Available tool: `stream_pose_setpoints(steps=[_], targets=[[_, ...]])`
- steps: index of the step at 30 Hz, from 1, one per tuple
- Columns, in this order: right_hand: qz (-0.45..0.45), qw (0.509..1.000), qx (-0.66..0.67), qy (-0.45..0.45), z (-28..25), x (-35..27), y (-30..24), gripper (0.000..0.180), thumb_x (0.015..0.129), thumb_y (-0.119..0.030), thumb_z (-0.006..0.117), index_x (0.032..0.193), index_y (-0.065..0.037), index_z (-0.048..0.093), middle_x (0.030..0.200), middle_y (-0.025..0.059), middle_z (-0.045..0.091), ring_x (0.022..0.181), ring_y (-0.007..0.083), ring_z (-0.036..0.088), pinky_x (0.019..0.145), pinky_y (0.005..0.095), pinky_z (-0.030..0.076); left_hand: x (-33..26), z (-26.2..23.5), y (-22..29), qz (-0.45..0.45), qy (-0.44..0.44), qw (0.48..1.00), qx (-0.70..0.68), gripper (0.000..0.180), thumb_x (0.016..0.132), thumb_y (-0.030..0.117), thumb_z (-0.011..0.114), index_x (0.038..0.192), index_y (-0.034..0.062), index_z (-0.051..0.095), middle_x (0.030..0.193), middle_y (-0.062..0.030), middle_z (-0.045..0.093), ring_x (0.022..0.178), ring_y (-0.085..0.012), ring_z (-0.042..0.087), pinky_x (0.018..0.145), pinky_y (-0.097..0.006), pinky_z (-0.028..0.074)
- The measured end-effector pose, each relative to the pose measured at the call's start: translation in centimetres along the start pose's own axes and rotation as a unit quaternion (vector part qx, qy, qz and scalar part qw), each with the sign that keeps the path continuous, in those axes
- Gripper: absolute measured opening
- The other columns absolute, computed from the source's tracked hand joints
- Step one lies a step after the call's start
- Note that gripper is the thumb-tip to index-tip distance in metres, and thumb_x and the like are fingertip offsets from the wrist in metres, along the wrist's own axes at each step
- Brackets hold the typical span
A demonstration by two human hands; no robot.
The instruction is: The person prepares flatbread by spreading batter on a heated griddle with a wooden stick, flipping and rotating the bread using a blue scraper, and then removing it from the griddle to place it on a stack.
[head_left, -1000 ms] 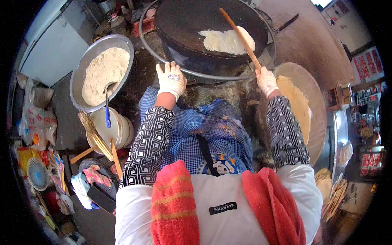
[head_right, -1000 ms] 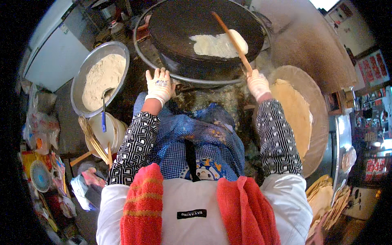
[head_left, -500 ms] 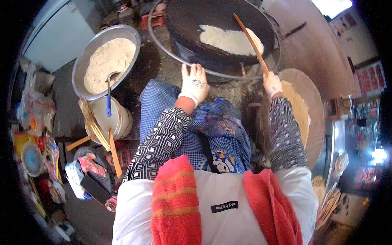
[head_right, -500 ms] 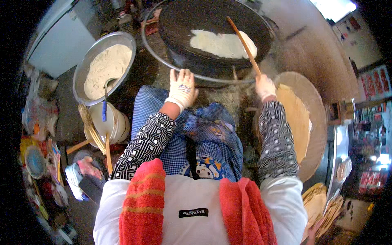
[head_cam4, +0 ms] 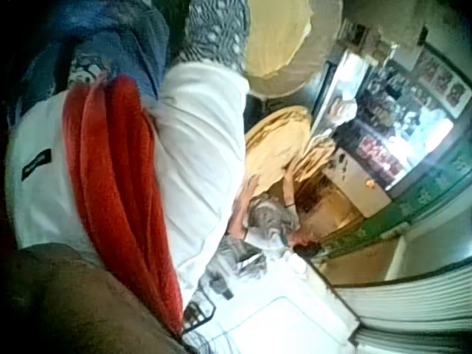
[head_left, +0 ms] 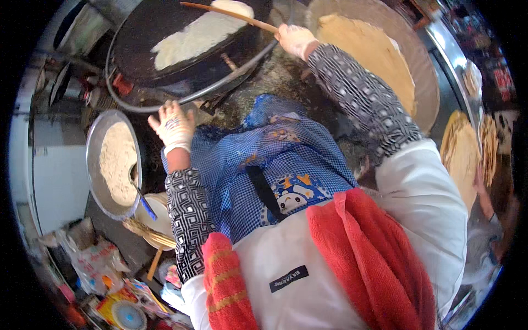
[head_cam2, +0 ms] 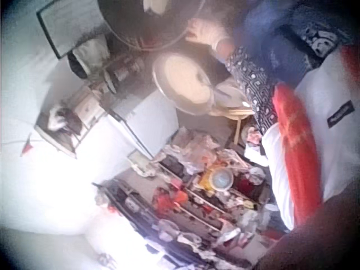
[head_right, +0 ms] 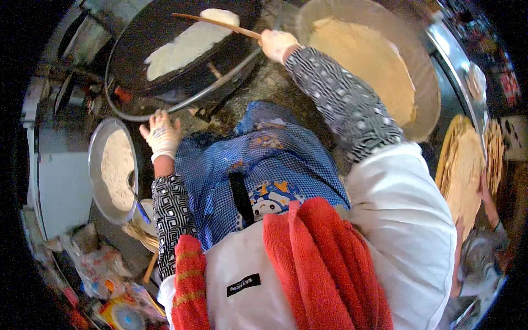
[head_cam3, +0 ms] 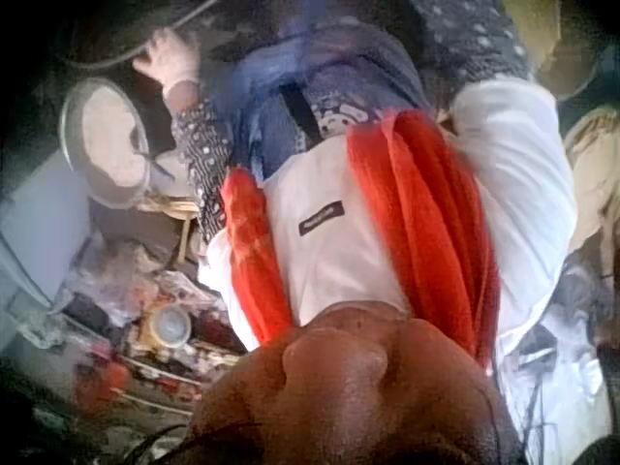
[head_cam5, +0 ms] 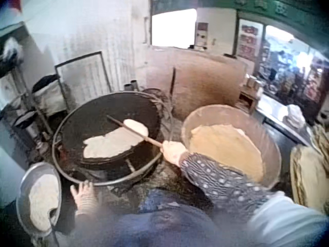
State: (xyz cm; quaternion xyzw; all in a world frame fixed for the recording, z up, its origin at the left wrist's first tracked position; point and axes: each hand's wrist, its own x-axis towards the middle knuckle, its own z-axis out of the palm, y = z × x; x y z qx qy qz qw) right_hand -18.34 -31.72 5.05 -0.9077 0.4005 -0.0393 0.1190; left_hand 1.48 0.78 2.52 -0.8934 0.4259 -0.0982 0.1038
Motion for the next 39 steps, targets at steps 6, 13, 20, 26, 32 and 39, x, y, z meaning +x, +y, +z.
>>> stream_pose_setpoints(steps=[6,13,20,26,32,39], targets=[[-0.113,0.993,0.022,0.008,0.9,0.7,0.2,0.031,0.094,-0.028,0.054,0.100,-0.002,0.069,0.093,0.0177,0.070,0.086,0.0316,0.068,0.078,0.0424,0.053,0.9,1.1,-1.6,-0.041,-0.056,0.997,0.020,0.065,0.088,0.045,0.056,0.139,0.0076,0.046,0.148,-0.0088,0.043,0.137,-0.0255,0.038,0.109,-0.062,0.020],[-0.056,0.997,0.057,0.018,0.9,-0.8,-0.8,0.033,0.095,-0.028,0.048,0.100,0.000,0.065,0.092,0.0185,0.070,0.087,0.0317,0.068,0.075,0.0430,0.055,0.3,-0.8,-1.2,-0.066,-0.076,0.995,0.021,0.067,0.088,0.046,0.055,0.141,0.0080,0.043,0.149,-0.0105,0.040,0.139,-0.0281,0.035,0.111,-0.062,0.018],[-0.026,0.999,0.031,0.037,0.1,-1.4,0.2,0.032,0.095,-0.027,0.049,0.099,0.002,0.063,0.092,0.0224,0.068,0.091,0.0345,0.067,0.079,0.0449,0.053,-1.4,0.3,4.1,-0.005,0.047,0.998,-0.041,0.069,0.083,0.043,0.059,0.136,-0.0002,0.047,0.145,-0.0170,0.044,0.136,-0.0319,0.038,0.112,-0.066,0.012],[-0.055,0.997,-0.052,0.028,1.3,-0.3,1.0,0.030,0.094,-0.026,0.050,0.101,0.002,0.058,0.084,0.0234,0.068,0.077,0.0369,0.067,0.067,0.0465,0.053,-1.0,-0.3,2.0,-0.031,0.014,0.999,-0.032,0.065,0.085,0.041,0.055,0.136,0.0012,0.048,0.143,-0.0143,0.045,0.135,-0.0304,0.038,0.112,-0.065,0.009],[-0.081,0.995,-0.019,0.046,1.3,0.5,0.8,0.031,0.094,-0.030,0.052,0.099,-0.001,0.060,0.081,0.0214,0.068,0.079,0.0371,0.067,0.071,0.0465,0.053,-0.2,0.1,0.6,-0.061,-0.024,0.997,-0.038,0.062,0.087,0.042,0.054,0.136,0.0036,0.050,0.144,-0.0120,0.045,0.135,-0.0291,0.037,0.112,-0.064,0.010],[-0.035,0.999,-0.012,0.040,0.6,0.0,0.6,0.035,0.096,-0.032,0.046,0.100,-0.001,0.060,0.093,0.0241,0.067,0.086,0.0402,0.065,0.078,0.0489,0.052,0.9,-0.9,-2.3,-0.109,-0.079,0.990,-0.032,0.070,0.086,0.045,0.056,0.141,0.0046,0.043,0.148,-0.0098,0.041,0.137,-0.0255,0.035,0.113,-0.063,0.012]])
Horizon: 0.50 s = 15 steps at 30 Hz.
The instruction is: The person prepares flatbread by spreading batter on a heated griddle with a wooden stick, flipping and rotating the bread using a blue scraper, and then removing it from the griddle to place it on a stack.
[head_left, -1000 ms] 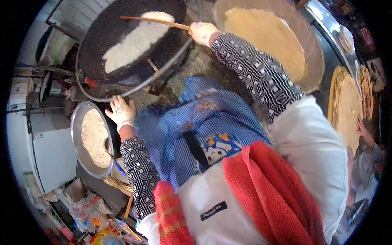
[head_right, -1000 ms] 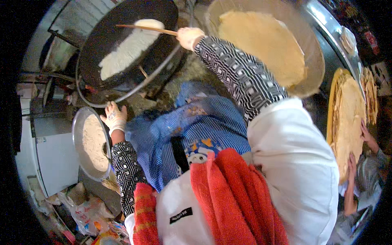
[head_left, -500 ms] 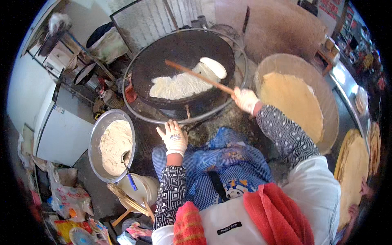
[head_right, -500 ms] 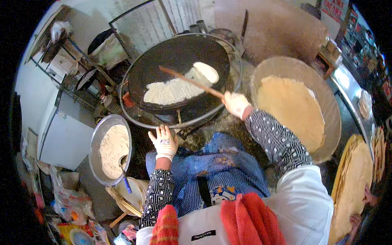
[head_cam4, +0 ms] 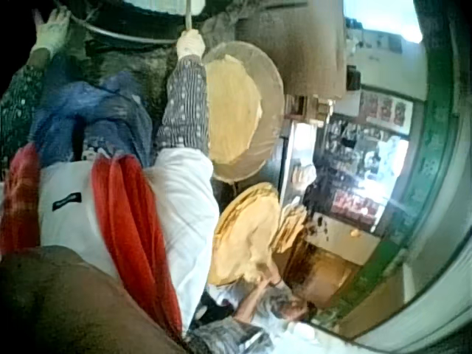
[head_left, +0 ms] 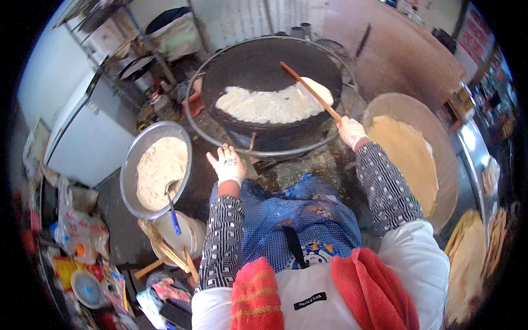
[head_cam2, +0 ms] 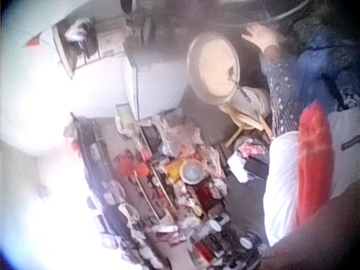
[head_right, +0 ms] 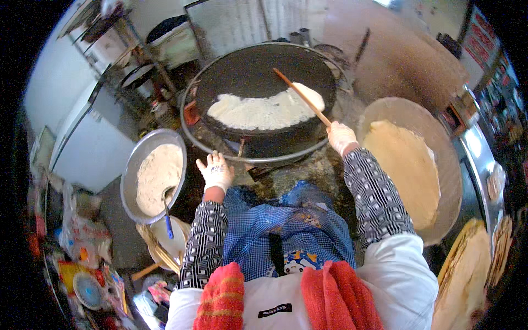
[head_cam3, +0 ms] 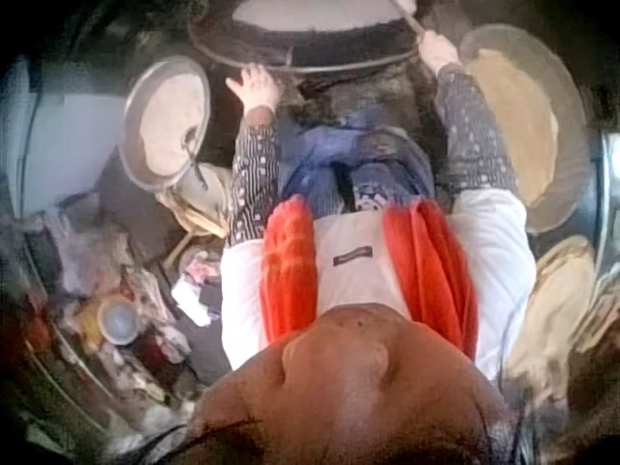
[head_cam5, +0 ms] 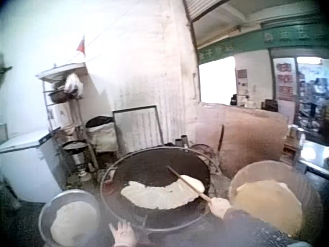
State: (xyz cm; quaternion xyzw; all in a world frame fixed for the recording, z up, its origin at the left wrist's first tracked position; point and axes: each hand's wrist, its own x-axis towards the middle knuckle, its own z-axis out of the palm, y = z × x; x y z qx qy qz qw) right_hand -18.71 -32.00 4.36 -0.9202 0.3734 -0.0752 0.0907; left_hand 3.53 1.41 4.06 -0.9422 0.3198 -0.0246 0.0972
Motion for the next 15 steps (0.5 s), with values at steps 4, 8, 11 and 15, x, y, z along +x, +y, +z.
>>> stream_pose_setpoints(steps=[4,8,11,15], targets=[[-0.107,0.992,0.041,-0.045,-0.6,-0.8,-1.3,0.033,0.097,-0.031,0.045,0.095,-0.001,0.059,0.089,0.0252,0.065,0.085,0.0407,0.065,0.074,0.0514,0.052,-1.9,-1.3,2.1,0.048,0.204,0.973,-0.100,0.042,0.072,0.040,0.071,0.098,0.0080,0.067,0.098,-0.0103,0.061,0.097,-0.0268,0.054,0.086,-0.050,0.034],[-0.078,0.996,-0.032,-0.033,0.0,0.7,-1.4,0.031,0.097,-0.029,0.046,0.095,-0.001,0.060,0.088,0.0273,0.065,0.084,0.0443,0.062,0.071,0.0531,0.049,-4.9,-0.5,7.2,0.072,0.084,0.978,-0.178,0.053,0.075,0.036,0.064,0.114,0.0001,0.061,0.114,-0.0183,0.058,0.120,-0.0347,0.047,0.105,-0.063,0.024],[-0.146,0.985,-0.077,0.045,2.6,3.2,0.7,0.029,0.098,-0.031,0.047,0.097,-0.003,0.054,0.080,0.0268,0.064,0.076,0.0478,0.060,0.068,0.0564,0.047,-5.1,1.3,8.6,0.102,0.063,0.989,-0.081,0.054,0.093,0.025,0.040,0.137,-0.0069,0.043,0.149,-0.0217,0.035,0.140,-0.0356,0.032,0.113,-0.067,0.008],[-0.104,0.986,-0.116,0.060,5.1,5.2,4.5,0.028,0.097,-0.032,0.048,0.093,-0.004,0.053,0.077,0.0260,0.063,0.075,0.0471,0.061,0.064,0.0547,0.046,-3.9,2.0,7.8,0.103,0.072,0.991,-0.053,0.050,0.096,0.016,0.035,0.141,-0.0023,0.041,0.149,-0.0177,0.038,0.141,-0.0333,0.031,0.114,-0.065,0.010]])
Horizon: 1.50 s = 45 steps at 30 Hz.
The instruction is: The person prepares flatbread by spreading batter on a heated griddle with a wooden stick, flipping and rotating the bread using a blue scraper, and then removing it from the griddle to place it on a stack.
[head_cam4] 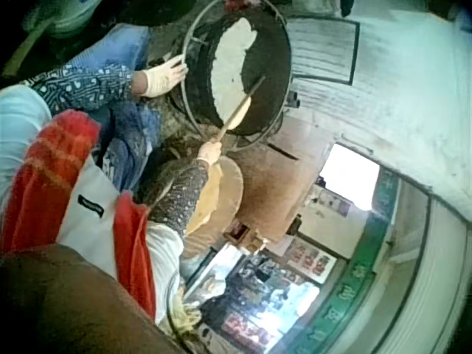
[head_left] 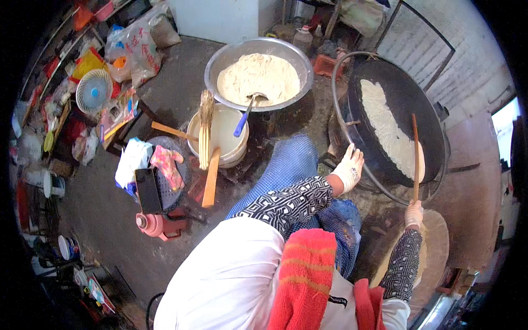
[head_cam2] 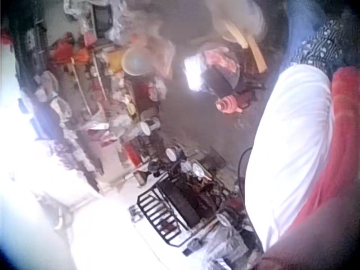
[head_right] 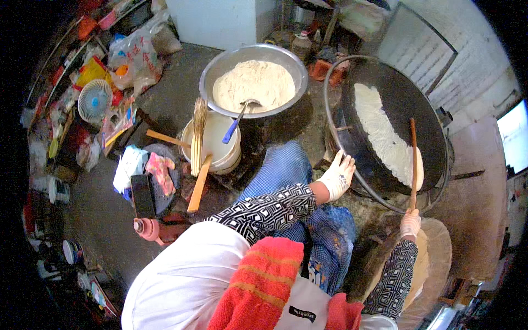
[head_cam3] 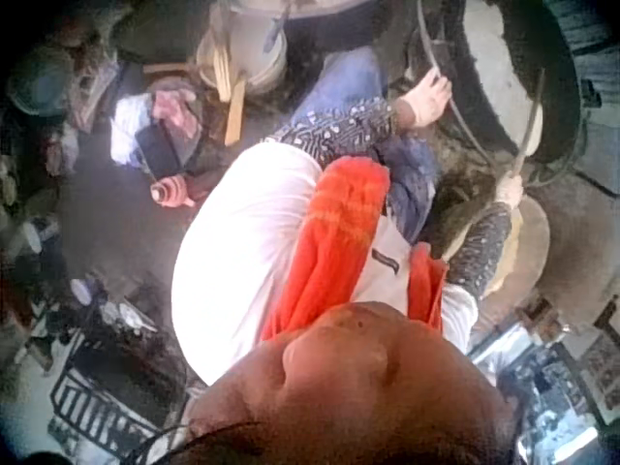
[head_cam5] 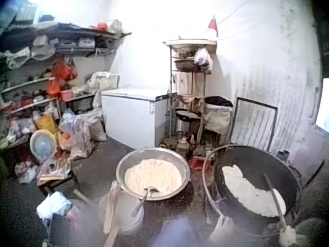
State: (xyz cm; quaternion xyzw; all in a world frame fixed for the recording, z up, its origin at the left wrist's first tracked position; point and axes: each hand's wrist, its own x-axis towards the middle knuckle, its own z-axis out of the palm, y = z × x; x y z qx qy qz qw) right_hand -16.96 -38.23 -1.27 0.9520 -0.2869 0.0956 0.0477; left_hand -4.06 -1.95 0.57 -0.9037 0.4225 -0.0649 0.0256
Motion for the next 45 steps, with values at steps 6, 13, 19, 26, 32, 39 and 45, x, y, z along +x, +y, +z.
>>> stream_pose_setpoints(steps=[6,13,19,26,32,39,45], targets=[[-0.024,1.000,-0.017,0.000,-0.1,0.7,-0.1,0.029,0.097,-0.033,0.049,0.094,-0.004,0.053,0.076,0.0252,0.063,0.071,0.0464,0.060,0.062,0.0536,0.047,0.4,-0.5,-2.0,-0.021,-0.017,1.000,-0.001,0.045,0.096,0.013,0.037,0.137,-0.0012,0.048,0.147,-0.0168,0.042,0.139,-0.0327,0.034,0.113,-0.066,0.011],[0.020,0.998,0.006,-0.063,-4.4,-0.3,-3.3,0.033,0.098,-0.035,0.048,0.101,-0.003,0.055,0.088,0.0269,0.065,0.086,0.0439,0.062,0.073,0.0528,0.049,0.1,-1.7,-4.5,-0.035,0.019,0.999,0.007,0.039,0.091,0.012,0.045,0.123,-0.0027,0.060,0.134,-0.0186,0.053,0.130,-0.0329,0.043,0.111,-0.066,0.017],[0.063,0.987,0.112,-0.100,-7.8,-2.2,-6.8,0.041,0.096,-0.037,0.047,0.105,0.000,0.062,0.095,0.0269,0.066,0.092,0.0445,0.063,0.078,0.0513,0.049,0.7,-1.1,-6.4,-0.050,0.022,0.999,-0.003,0.037,0.088,0.017,0.050,0.118,-0.0009,0.063,0.124,-0.0171,0.057,0.125,-0.0344,0.045,0.110,-0.065,0.017],[0.110,0.989,0.053,-0.081,-6.1,-3.3,-6.1,0.041,0.098,-0.038,0.047,0.094,0.000,0.059,0.095,0.0273,0.066,0.090,0.0437,0.064,0.079,0.0505,0.051,1.7,-2.7,-7.4,-0.143,-0.123,0.981,0.047,0.075,0.092,0.047,0.052,0.147,0.0007,0.030,0.155,-0.0163,0.028,0.145,-0.0314,0.021,0.113,-0.065,0.005],[-0.030,0.996,0.041,-0.068,-5.2,-3.9,-5.1,0.033,0.097,-0.036,0.047,0.098,-0.004,0.054,0.084,0.0259,0.065,0.082,0.0458,0.063,0.076,0.0549,0.049,0.0,-3.3,-1.0,0.003,-0.014,0.997,-0.081,0.073,0.085,0.045,0.058,0.139,-0.0013,0.039,0.143,-0.0186,0.040,0.137,-0.0315,0.032,0.112,-0.063,0.012],[0.025,0.999,0.031,-0.026,-3.9,-2.4,-3.7,0.034,0.098,-0.035,0.047,0.095,-0.002,0.054,0.083,0.0261,0.065,0.078,0.0424,0.064,0.068,0.0527,0.049,0.2,1.0,-1.0,0.018,0.013,0.999,0.041,0.050,0.094,0.014,0.035,0.140,-0.0048,0.040,0.146,-0.0197,0.040,0.139,-0.0347,0.032,0.112,-0.066,0.009],[0.066,0.997,-0.008,-0.038,-3.2,-1.6,-3.6,0.037,0.099,-0.039,0.043,0.100,-0.003,0.054,0.087,0.0269,0.065,0.083,0.0452,0.063,0.073,0.0536,0.048,0.6,0.3,-2.7,-0.001,-0.025,0.998,0.054,0.051,0.095,0.013,0.031,0.142,-0.0049,0.038,0.149,-0.0199,0.036,0.141,-0.0354,0.030,0.111,-0.068,0.007]])
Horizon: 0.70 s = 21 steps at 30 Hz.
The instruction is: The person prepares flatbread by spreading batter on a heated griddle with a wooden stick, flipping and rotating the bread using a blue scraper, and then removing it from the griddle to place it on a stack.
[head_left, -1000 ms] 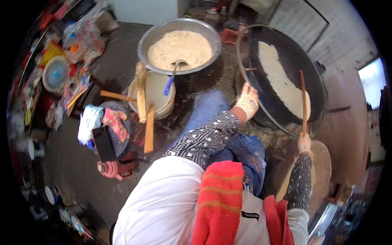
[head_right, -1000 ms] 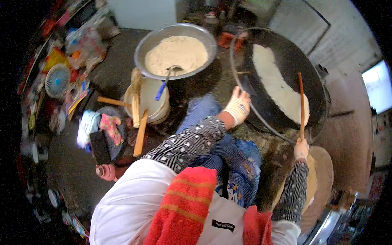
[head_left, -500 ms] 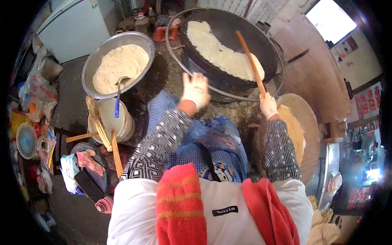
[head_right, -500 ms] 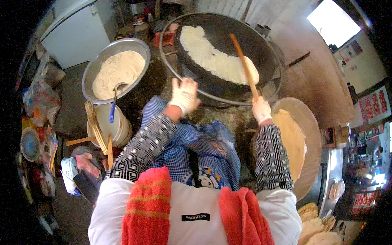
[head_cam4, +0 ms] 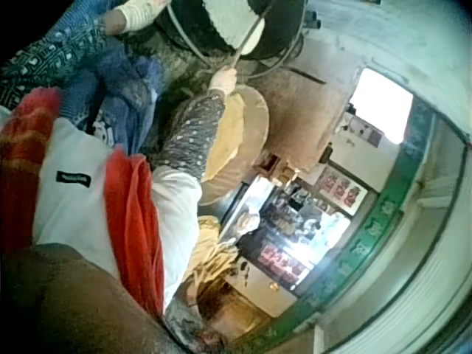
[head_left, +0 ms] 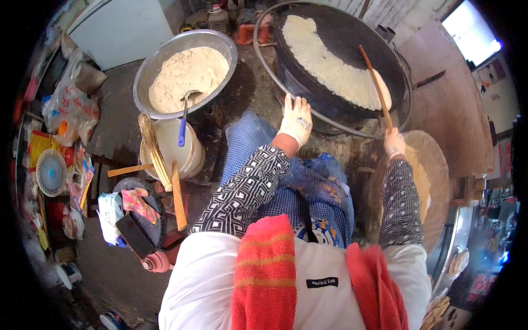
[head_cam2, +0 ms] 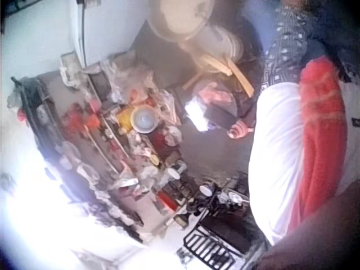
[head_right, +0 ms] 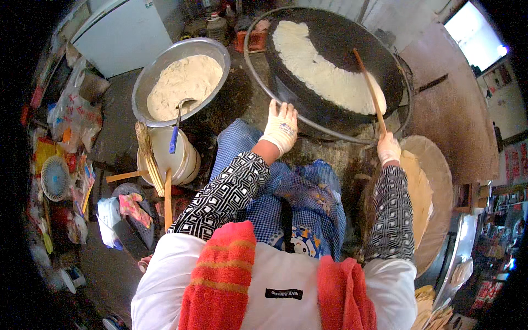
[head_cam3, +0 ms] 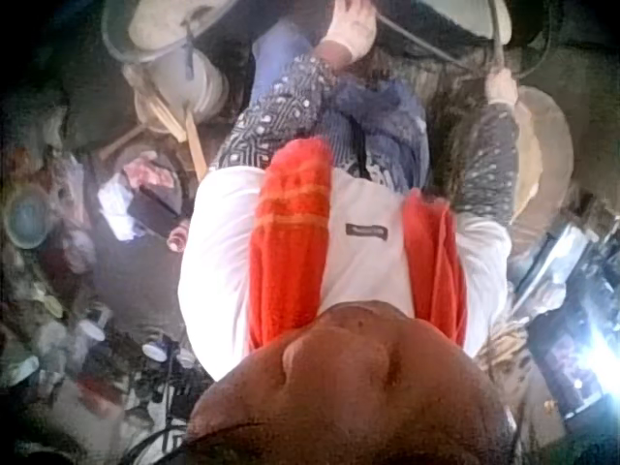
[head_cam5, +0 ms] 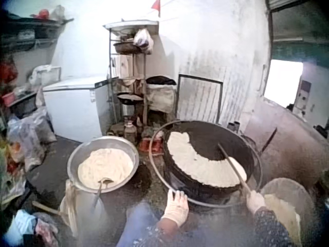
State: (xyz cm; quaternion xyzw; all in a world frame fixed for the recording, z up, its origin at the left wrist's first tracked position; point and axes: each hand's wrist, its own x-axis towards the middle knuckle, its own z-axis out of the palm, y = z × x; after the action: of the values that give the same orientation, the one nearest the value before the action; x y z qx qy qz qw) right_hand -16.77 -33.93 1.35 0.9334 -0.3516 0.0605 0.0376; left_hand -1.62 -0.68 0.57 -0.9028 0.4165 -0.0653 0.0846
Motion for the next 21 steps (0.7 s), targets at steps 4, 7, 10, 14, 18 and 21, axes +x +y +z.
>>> stream_pose_setpoints(steps=[4,7,10,14,18,21], targets=[[-0.043,0.998,0.030,-0.039,-1.2,0.1,-0.6,0.038,0.098,-0.037,0.045,0.101,-0.001,0.055,0.088,0.0275,0.066,0.086,0.0469,0.062,0.075,0.0541,0.049,0.3,-0.8,-1.3,-0.029,-0.014,0.999,-0.029,0.055,0.093,0.022,0.041,0.140,-0.0049,0.040,0.148,-0.0198,0.038,0.140,-0.0350,0.032,0.112,-0.067,0.007],[0.017,0.997,0.059,-0.050,-2.5,0.3,-1.2,0.038,0.097,-0.035,0.045,0.107,0.000,0.057,0.087,0.0254,0.067,0.085,0.0468,0.063,0.076,0.0530,0.050,0.8,-0.5,-2.2,-0.040,0.011,0.998,-0.046,0.060,0.087,0.031,0.056,0.136,-0.0038,0.046,0.142,-0.0197,0.044,0.135,-0.0336,0.037,0.113,-0.064,0.008],[0.007,0.991,0.110,-0.078,-3.2,-0.3,-1.8,0.037,0.097,-0.034,0.046,0.109,-0.002,0.058,0.086,0.0230,0.068,0.082,0.0423,0.065,0.074,0.0510,0.052,1.2,0.0,-2.9,-0.052,0.002,0.998,-0.033,0.065,0.087,0.038,0.058,0.137,-0.0015,0.046,0.144,-0.0193,0.043,0.138,-0.0334,0.034,0.113,-0.064,0.007],[-0.081,0.994,0.034,-0.069,-2.5,-2.1,-1.9,0.033,0.097,-0.034,0.047,0.096,-0.003,0.057,0.080,0.0213,0.067,0.077,0.0367,0.066,0.072,0.0480,0.053,1.7,-0.1,-4.3,-0.075,-0.025,0.997,-0.016,0.071,0.087,0.044,0.056,0.142,0.0012,0.041,0.150,-0.0150,0.037,0.140,-0.0304,0.031,0.113,-0.064,0.008],[0.004,0.997,0.077,-0.006,-1.8,-2.2,-1.0,0.032,0.097,-0.033,0.046,0.097,-0.002,0.055,0.082,0.0222,0.067,0.080,0.0383,0.066,0.073,0.0476,0.052,2.1,-1.9,-5.8,-0.092,-0.078,0.993,0.007,0.078,0.086,0.047,0.057,0.146,0.0030,0.033,0.153,-0.0140,0.033,0.142,-0.0282,0.028,0.113,-0.063,0.011],[-0.050,0.994,0.084,0.049,-1.6,-1.4,-0.7,0.030,0.097,-0.031,0.046,0.097,-0.002,0.054,0.081,0.0226,0.067,0.079,0.0386,0.066,0.072,0.0470,0.053,1.7,-3.1,-4.3,-0.078,-0.064,0.995,0.012,0.069,0.088,0.046,0.052,0.141,0.0028,0.042,0.150,-0.0135,0.038,0.142,-0.0296,0.029,0.113,-0.065,0.007]])
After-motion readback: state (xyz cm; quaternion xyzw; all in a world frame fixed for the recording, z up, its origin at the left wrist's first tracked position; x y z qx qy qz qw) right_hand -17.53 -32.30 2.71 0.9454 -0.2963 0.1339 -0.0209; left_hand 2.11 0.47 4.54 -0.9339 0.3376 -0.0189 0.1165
